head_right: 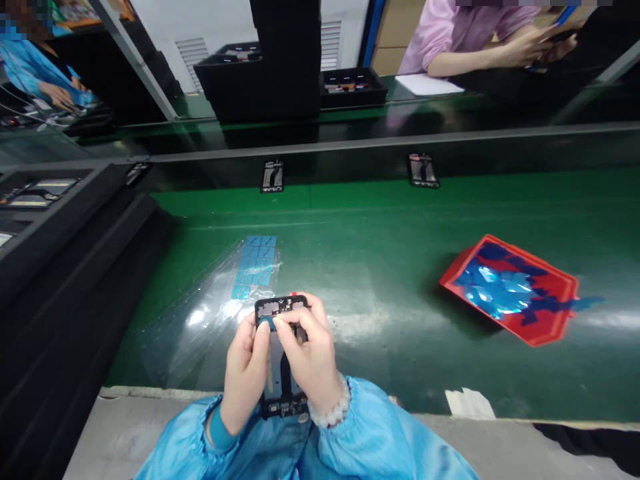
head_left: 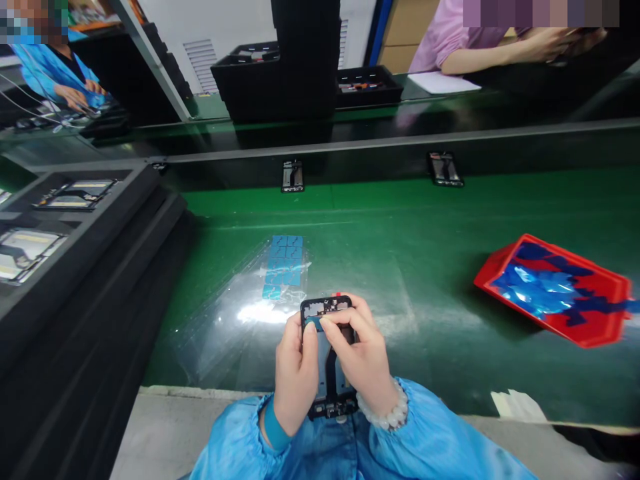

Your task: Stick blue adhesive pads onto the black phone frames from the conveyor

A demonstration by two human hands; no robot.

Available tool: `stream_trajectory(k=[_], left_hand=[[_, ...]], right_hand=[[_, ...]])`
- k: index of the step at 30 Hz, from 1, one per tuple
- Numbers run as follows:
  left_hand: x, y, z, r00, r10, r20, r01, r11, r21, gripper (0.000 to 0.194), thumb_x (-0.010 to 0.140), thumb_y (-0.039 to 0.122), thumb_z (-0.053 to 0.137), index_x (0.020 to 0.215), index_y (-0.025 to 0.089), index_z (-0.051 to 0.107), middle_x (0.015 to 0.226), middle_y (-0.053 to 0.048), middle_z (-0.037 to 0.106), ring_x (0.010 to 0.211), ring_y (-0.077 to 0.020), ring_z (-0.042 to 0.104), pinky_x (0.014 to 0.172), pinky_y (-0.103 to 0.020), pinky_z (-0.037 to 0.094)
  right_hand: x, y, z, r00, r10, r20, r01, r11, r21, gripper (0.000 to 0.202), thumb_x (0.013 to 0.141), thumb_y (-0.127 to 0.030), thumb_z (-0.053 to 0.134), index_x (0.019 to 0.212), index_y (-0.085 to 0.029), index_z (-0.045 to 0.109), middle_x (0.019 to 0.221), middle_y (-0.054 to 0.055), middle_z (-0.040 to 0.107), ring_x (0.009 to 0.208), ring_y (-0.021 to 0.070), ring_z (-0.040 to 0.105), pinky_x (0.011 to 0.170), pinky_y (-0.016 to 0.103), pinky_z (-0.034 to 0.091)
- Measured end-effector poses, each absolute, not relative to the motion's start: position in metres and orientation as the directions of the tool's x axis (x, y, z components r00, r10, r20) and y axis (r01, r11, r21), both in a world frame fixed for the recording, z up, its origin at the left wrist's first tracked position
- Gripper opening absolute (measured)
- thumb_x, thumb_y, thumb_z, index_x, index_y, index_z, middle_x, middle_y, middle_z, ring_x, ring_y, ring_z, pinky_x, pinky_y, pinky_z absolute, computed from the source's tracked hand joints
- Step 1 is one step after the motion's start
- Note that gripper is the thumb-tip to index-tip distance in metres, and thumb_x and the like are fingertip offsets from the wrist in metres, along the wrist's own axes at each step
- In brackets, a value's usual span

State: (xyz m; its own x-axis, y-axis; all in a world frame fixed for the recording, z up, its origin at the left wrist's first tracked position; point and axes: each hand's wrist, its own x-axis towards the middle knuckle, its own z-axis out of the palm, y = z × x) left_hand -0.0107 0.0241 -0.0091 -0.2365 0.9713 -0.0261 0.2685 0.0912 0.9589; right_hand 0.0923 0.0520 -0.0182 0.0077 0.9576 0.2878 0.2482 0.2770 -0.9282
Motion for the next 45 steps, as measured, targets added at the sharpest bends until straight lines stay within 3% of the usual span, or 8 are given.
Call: stream_trajectory(k=[10,16,19,22,28,34,39,45], left_hand=[[-0.008,0.019,-0.015,-0.285,0.958,0.031,0.257,0.045,0.965,0.024,0.092,0.026,0.04,0.112,0.02,0.053,0.104,-0.005,0.067,0.097,-0.0159,0.063,0.08,-0.025,0.049],[-0.005,0.015,-0.016,-0.281,0.958,0.048,0.28,0.034,0.959,0.021,0.092,0.025,0.04,0.11,0.021,0.051,0.099,-0.003,0.069,0.089,-0.0135,0.065,0.078,-0.023,0.05],[-0.006,0.015,-0.013,-0.272,0.96,0.071,0.311,0.017,0.95,0.022,0.093,0.024,0.039,0.111,0.021,0.051,0.101,-0.004,0.068,0.091,-0.0139,0.065,0.079,-0.023,0.05],[-0.007,0.017,-0.009,-0.243,0.967,0.078,0.35,0.013,0.936,0.024,0.093,0.024,0.036,0.113,0.02,0.049,0.101,-0.005,0.07,0.09,-0.0136,0.067,0.077,-0.021,0.051],[-0.014,0.027,-0.007,-0.179,0.969,0.169,0.612,-0.025,0.79,0.029,0.093,0.022,0.034,0.109,0.014,0.056,0.093,-0.01,0.073,0.08,-0.0184,0.071,0.065,-0.023,0.054],[-0.013,0.032,-0.017,-0.138,0.957,0.256,0.78,-0.054,0.623,0.038,0.094,0.022,0.029,0.12,0.006,0.052,0.106,-0.018,0.069,0.094,-0.0242,0.068,0.073,-0.029,0.055],[-0.012,0.033,-0.013,-0.123,0.971,0.205,0.761,-0.04,0.648,0.041,0.094,0.021,0.028,0.126,0.006,0.046,0.114,-0.018,0.065,0.096,-0.024,0.067,0.074,-0.03,0.055],[-0.019,0.03,-0.006,-0.015,0.995,0.096,0.684,-0.06,0.727,0.046,0.092,0.02,0.03,0.136,0.006,0.035,0.125,-0.019,0.058,0.106,-0.0249,0.062,0.083,-0.032,0.053]], right_hand=[[0.09,0.051,-0.014,-0.002,0.95,0.313,0.235,0.305,-0.923,0.008,0.08,-0.016,0.056,0.073,-0.02,0.058,0.099,0.007,0.055,0.098,0.0188,0.055,0.082,0.034,0.047],[0.088,0.048,-0.01,0.077,0.96,0.27,0.278,0.239,-0.93,0.006,0.078,-0.017,0.056,0.073,-0.02,0.053,0.11,0.009,0.051,0.111,0.0223,0.049,0.088,0.038,0.044],[0.088,0.048,-0.01,0.157,0.969,0.193,0.184,0.163,-0.969,0.019,0.073,-0.019,0.061,0.084,-0.022,0.046,0.117,0.01,0.046,0.104,0.0211,0.053,0.082,0.037,0.048],[0.089,0.051,-0.01,0.129,0.983,0.132,0.12,0.117,-0.986,0.032,0.072,-0.02,0.061,0.098,-0.023,0.042,0.123,0.011,0.042,0.103,0.0201,0.054,0.082,0.036,0.049],[0.089,0.057,-0.011,0.005,1.0,0.004,0.111,0.003,-0.994,0.062,0.076,-0.027,0.061,0.13,-0.021,0.033,0.108,0.008,0.056,0.087,0.0184,0.061,0.081,0.036,0.052],[0.093,0.053,-0.013,0.052,0.993,0.105,0.198,0.093,-0.976,0.047,0.08,-0.024,0.054,0.125,-0.021,0.041,0.122,0.01,0.052,0.103,0.021,0.057,0.091,0.039,0.048],[0.098,0.055,-0.008,-0.079,0.987,0.138,0.228,0.152,-0.962,0.052,0.079,-0.017,0.05,0.129,-0.02,0.035,0.114,0.011,0.054,0.086,0.017,0.062,0.079,0.034,0.054],[0.103,0.062,-0.006,-0.092,0.983,0.16,0.253,0.178,-0.951,0.031,0.076,-0.016,0.054,0.106,-0.022,0.052,0.099,0.005,0.056,0.085,0.0173,0.061,0.074,0.032,0.053]])
